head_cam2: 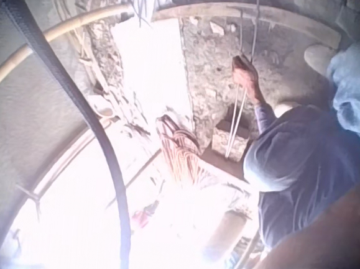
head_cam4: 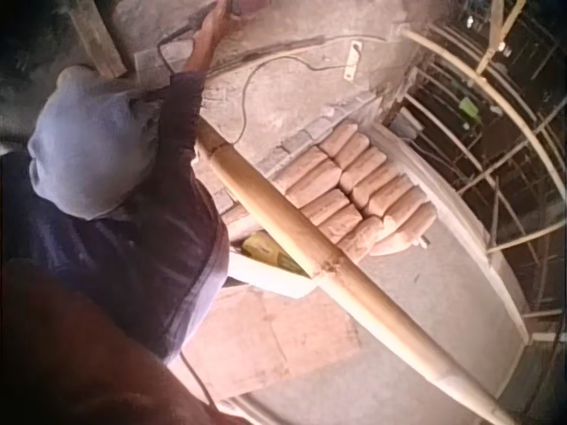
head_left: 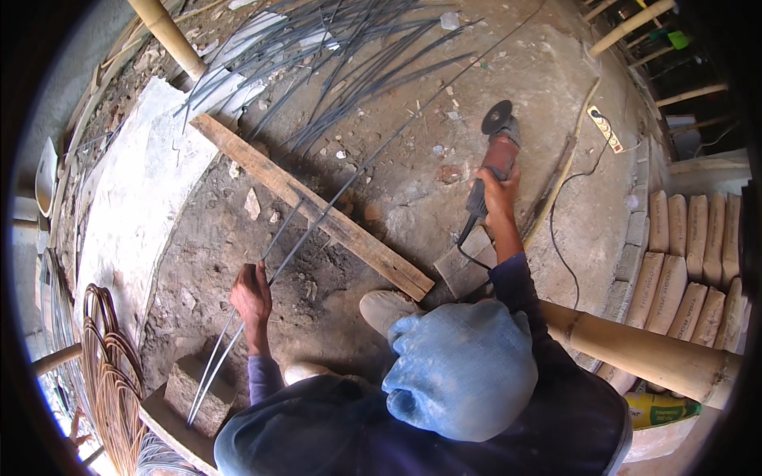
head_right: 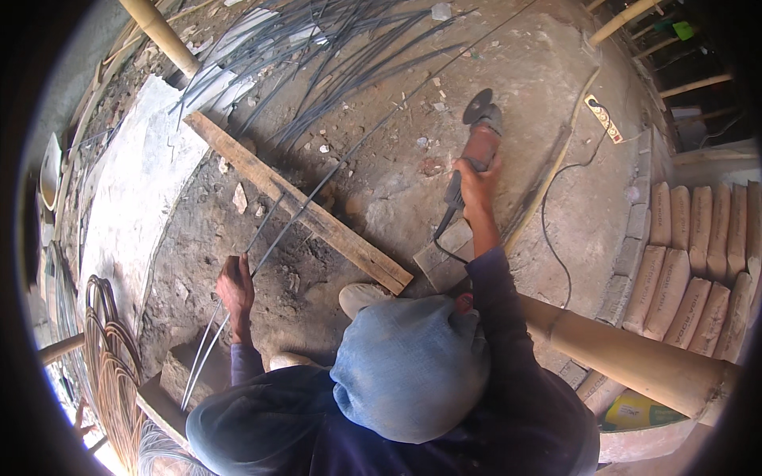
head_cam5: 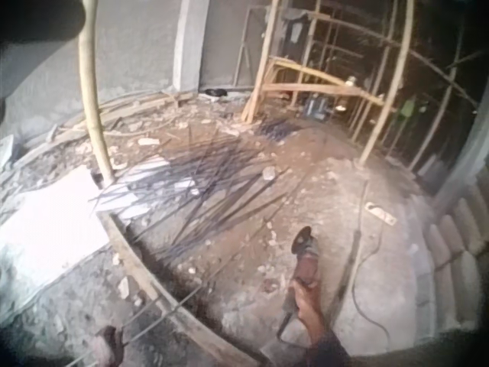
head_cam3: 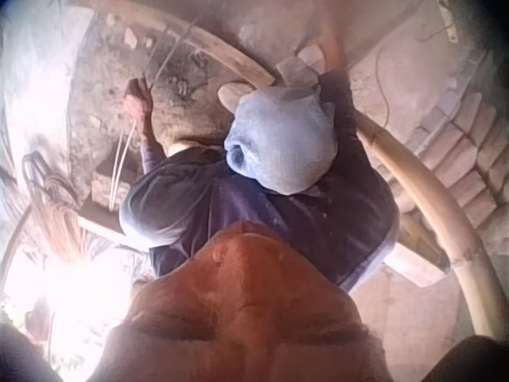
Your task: The person uses an angle grinder to cut metal rods on a construction site. They position each rod on a wooden plank, cut it, and then place the cut pieces aside.
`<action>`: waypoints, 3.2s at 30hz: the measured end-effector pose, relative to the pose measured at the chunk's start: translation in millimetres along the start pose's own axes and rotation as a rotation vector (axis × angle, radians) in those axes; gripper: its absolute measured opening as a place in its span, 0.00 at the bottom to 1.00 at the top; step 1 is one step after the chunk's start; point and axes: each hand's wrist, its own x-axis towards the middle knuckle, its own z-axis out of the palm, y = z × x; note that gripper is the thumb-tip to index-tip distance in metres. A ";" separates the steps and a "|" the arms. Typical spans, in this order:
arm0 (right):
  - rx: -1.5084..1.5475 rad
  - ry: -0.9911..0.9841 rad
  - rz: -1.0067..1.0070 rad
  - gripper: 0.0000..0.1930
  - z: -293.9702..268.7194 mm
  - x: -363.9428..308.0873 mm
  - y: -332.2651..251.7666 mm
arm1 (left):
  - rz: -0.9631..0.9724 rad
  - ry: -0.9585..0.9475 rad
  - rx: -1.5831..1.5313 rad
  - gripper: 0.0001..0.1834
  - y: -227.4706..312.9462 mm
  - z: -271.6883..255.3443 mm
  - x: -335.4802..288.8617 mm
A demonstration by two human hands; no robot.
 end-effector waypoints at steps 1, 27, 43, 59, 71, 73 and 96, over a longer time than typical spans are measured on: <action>0.028 0.021 0.006 0.53 -2.6 5.5 5.2 | 0.001 -0.007 -0.009 0.24 -0.4 -0.5 -0.5; 0.505 -0.280 0.383 0.15 -95.3 111.7 48.2 | 0.023 0.016 -0.094 0.19 1.1 -2.6 -2.0; 0.095 -0.119 0.436 0.20 -90.3 107.6 43.1 | 0.018 0.027 -0.082 0.19 -1.9 -0.9 -3.6; -0.536 0.352 0.166 0.35 -69.2 96.7 68.0 | 0.408 0.213 -0.049 0.29 6.2 -9.4 -30.6; -0.847 0.437 0.034 0.54 -73.4 96.4 83.4 | 0.405 0.102 0.055 0.16 11.9 -6.4 -36.8; -0.864 0.398 0.026 0.65 -69.9 87.7 77.0 | 0.287 0.054 0.088 0.18 18.1 -5.1 -44.0; -0.709 0.500 -0.457 0.49 -38.5 13.9 47.0 | 0.013 0.139 0.093 0.32 35.9 -26.5 -54.2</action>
